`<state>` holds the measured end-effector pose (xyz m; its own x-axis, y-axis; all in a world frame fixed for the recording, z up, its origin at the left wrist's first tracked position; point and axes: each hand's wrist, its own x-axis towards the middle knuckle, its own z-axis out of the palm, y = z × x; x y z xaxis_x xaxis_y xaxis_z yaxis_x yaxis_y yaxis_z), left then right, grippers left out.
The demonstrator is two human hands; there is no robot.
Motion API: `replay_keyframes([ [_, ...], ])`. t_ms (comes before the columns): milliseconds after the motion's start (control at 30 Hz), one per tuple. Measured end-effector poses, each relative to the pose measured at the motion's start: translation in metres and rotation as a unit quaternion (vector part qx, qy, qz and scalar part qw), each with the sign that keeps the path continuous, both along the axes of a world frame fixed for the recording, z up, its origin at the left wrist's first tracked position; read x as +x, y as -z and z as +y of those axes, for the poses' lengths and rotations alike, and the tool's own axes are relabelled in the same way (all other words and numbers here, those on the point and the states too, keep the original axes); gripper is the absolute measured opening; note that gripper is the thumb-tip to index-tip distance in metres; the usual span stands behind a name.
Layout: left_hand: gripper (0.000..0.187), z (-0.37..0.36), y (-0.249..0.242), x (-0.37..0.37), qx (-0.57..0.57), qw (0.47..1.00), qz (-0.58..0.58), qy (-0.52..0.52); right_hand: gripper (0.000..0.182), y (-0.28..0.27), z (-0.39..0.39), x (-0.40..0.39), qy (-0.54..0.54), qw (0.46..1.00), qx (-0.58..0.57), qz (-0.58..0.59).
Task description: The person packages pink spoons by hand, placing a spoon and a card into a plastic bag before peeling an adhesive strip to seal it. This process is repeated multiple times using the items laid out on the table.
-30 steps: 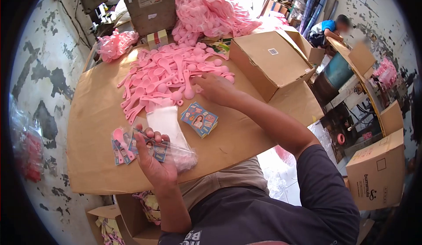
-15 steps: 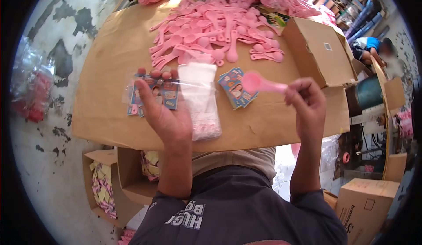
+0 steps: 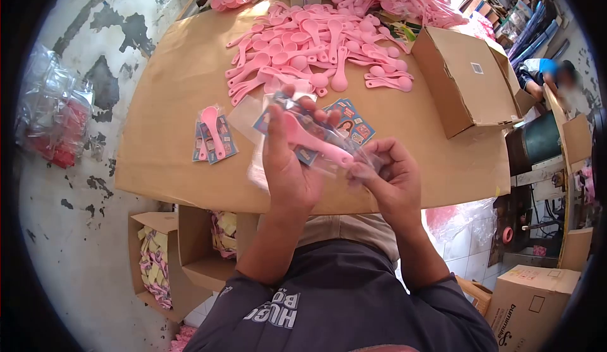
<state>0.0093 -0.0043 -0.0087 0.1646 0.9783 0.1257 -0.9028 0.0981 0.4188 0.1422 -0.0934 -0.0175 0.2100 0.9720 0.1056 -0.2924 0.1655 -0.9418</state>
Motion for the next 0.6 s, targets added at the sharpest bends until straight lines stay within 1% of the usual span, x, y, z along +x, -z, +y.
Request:
replay_keyframes([
  [33,0.043,-0.003,-0.001,0.001,-0.007,0.999,0.006,0.037,0.025,0.002,0.001,-0.002,0.001,1.000,0.001,0.000],
  [100,0.043,-0.008,-0.004,0.004,-0.021,0.996,0.010,0.091,0.032,0.007,0.006,-0.005,0.063,0.991,0.041,-0.110],
  [133,0.043,-0.010,-0.003,0.004,-0.018,0.996,0.010,0.090,0.032,0.011,0.007,-0.006,0.062,0.991,0.044,-0.109],
  [200,0.043,-0.009,0.002,0.003,-0.032,0.989,0.012,0.146,0.038,0.016,0.010,-0.009,0.083,0.990,0.070,-0.095],
  [233,0.044,-0.009,0.004,0.002,-0.034,0.987,-0.003,0.159,0.038,0.016,0.010,-0.010,0.083,0.989,0.074,-0.095],
  [300,0.043,-0.007,0.007,-0.001,-0.027,0.984,-0.004,0.176,0.042,0.014,0.009,-0.010,0.146,0.961,0.113,-0.204],
  [333,0.043,-0.006,0.007,-0.003,-0.024,0.981,-0.005,0.192,0.042,0.011,0.009,-0.010,0.146,0.961,0.118,-0.205],
  [367,0.043,-0.004,0.006,-0.004,-0.018,0.981,-0.007,0.192,0.046,0.005,0.008,-0.010,0.179,0.929,0.160,-0.281],
  [433,0.042,-0.001,0.004,-0.006,-0.039,0.982,0.032,0.183,0.053,0.009,0.009,0.000,0.223,0.844,0.258,-0.415],
  [467,0.042,0.000,0.003,-0.008,-0.035,0.982,0.030,0.183,0.053,0.006,0.004,0.006,0.224,0.841,0.262,-0.417],
  [533,0.037,0.005,0.000,-0.012,-0.058,0.981,0.001,0.184,0.041,-0.004,-0.006,0.014,0.130,0.814,0.327,-0.462],
  [567,0.039,0.009,0.001,-0.015,-0.058,0.981,0.007,0.185,0.031,-0.004,-0.008,0.015,0.109,0.848,0.336,-0.396],
  [600,0.039,0.011,-0.001,-0.018,-0.050,0.981,0.006,0.187,0.031,-0.003,-0.009,0.018,0.113,0.844,0.341,-0.398],
])
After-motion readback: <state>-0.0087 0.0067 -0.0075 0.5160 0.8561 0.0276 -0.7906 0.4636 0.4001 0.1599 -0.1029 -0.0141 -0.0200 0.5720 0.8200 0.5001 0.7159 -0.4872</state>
